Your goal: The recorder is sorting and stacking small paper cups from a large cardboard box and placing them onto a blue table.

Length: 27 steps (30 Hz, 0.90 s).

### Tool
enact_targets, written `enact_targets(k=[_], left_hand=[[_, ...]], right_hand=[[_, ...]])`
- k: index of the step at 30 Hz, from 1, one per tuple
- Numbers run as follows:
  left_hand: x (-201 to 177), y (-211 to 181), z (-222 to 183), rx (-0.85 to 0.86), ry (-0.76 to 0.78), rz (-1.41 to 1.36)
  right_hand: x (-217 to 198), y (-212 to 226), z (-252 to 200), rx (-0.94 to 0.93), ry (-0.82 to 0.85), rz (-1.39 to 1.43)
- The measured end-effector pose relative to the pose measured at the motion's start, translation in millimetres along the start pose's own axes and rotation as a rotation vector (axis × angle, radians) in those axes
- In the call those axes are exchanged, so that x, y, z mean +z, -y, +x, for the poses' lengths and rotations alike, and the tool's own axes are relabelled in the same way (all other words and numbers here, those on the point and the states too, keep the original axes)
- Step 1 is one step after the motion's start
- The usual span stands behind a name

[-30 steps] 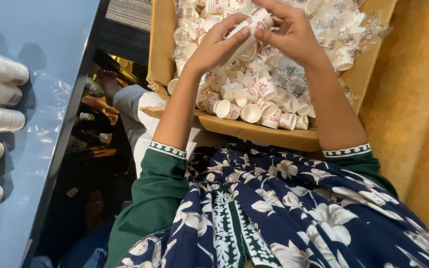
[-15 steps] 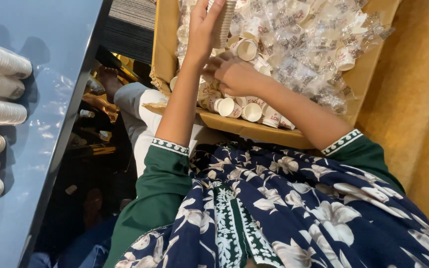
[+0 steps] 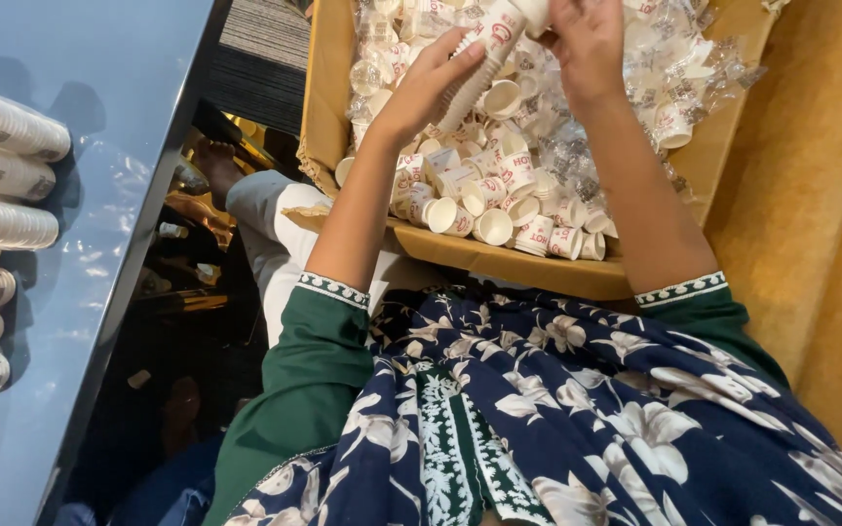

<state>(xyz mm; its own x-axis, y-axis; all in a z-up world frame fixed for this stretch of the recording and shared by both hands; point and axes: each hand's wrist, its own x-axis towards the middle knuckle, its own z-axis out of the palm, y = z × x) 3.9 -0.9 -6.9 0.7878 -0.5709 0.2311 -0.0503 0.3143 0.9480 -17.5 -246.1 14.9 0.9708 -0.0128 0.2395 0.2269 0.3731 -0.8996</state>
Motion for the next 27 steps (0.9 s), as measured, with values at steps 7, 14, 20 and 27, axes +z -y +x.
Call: enact_targets(k=[7,14,20,27], left_hand=[[11.5,-8.0,-7.6,-0.095,-0.01,0.039],[-2.3,0.2,3.5,0.064,-0.158,0.041],[7.4,-14.2,-5.0,-0.036,-0.053,0.014],[9.0,-12.2,-6.4,-0.17,0.098,0.236]], right_hand=[[23.4,15.1,-10.4,-0.08,0.344,-0.255],[26.5,9.8,-15.4,-0.066,0.147,-0.914],[7.6,-2.4,-8.6,-0.399,0.289,-1.547],[7.3,20.0,-4.9,-0.264,-0.058,-0.775]])
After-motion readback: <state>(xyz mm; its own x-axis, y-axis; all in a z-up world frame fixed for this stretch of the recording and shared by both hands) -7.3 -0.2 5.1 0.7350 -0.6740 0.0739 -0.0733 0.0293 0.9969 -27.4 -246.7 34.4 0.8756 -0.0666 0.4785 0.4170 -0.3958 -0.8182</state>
